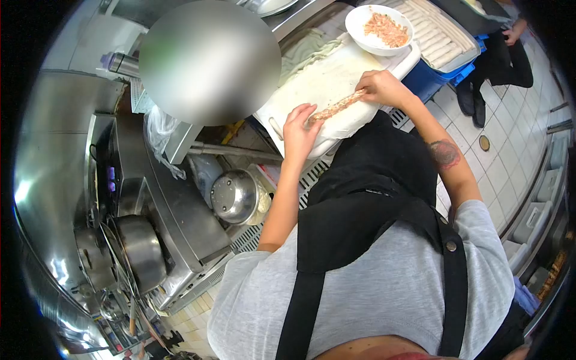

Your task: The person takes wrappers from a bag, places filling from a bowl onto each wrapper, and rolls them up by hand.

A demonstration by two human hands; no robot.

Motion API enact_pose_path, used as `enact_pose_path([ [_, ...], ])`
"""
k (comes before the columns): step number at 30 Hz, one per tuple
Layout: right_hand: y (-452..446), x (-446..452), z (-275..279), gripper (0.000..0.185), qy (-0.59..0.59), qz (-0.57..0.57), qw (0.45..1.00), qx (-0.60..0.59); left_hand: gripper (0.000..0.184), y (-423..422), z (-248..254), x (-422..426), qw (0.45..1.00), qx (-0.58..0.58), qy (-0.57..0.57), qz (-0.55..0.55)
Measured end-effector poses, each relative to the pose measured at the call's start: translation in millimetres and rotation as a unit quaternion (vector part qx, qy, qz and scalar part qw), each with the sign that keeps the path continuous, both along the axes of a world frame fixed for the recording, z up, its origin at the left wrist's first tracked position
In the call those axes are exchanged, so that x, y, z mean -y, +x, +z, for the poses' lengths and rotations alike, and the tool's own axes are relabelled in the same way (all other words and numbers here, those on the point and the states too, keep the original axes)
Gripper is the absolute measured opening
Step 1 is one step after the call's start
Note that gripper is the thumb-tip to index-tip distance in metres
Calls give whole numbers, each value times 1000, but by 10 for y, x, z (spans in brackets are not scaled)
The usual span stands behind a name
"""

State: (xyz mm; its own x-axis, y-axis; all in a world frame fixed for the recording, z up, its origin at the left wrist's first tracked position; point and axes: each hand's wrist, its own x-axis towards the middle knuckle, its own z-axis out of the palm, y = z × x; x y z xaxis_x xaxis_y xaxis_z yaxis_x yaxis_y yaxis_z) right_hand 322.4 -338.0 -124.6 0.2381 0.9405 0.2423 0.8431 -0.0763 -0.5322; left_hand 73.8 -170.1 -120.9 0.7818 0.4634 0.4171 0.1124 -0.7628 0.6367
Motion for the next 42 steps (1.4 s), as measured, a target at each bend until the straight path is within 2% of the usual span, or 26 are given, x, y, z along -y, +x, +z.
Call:
enact_pose_path([
  [1,56,37,15,23,-9,1,999,-44,34,63,-8,2,1000,7,2,-25],
  [2,89,64,17,28,-6,2,998,-67,34,88,-23,6,997,-45,-61,-8],
  [5,189,100,-72,29,30,26,996,-78,35,37,-111,-23,997,-61,-40,2],
  [11,187,60,-167,32,3,10,996,-90,32,8,-239,14,996,-26,-57,59],
  [15,157,171,-160,47,43,-4,998,-43,30,5,-228,19,996,-26,-61,63],
  [18,-160,409,23,58,81,-38,996,22,43,-35,-264,11,999,-21,12,44],
  [20,-370,555,28,63,116,-23,988,97,57,-57,-238,90,997,5,-37,63],
  [23,-667,583,-127,59,111,37,988,97,73,-106,-217,178,996,13,-53,69],
  [24,-744,571,-139,48,118,38,986,114,78,-127,-210,189,996,11,-47,70],
  [27,-793,454,-351,41,156,2,973,171,75,-161,-203,279,993,37,104,41],
  [28,-786,428,-382,35,172,-14,967,189,70,-172,-201,366,995,27,82,43],
  [35,-671,436,-319,27,220,31,958,184,60,-45,-221,687,986,-21,159,-39],
  [40,-627,311,-154,22,234,-18,959,157,24,185,-166,555,986,38,164,0],
  [42,-593,209,-31,22,239,-26,961,138,21,272,2,410,991,34,132,2],
])
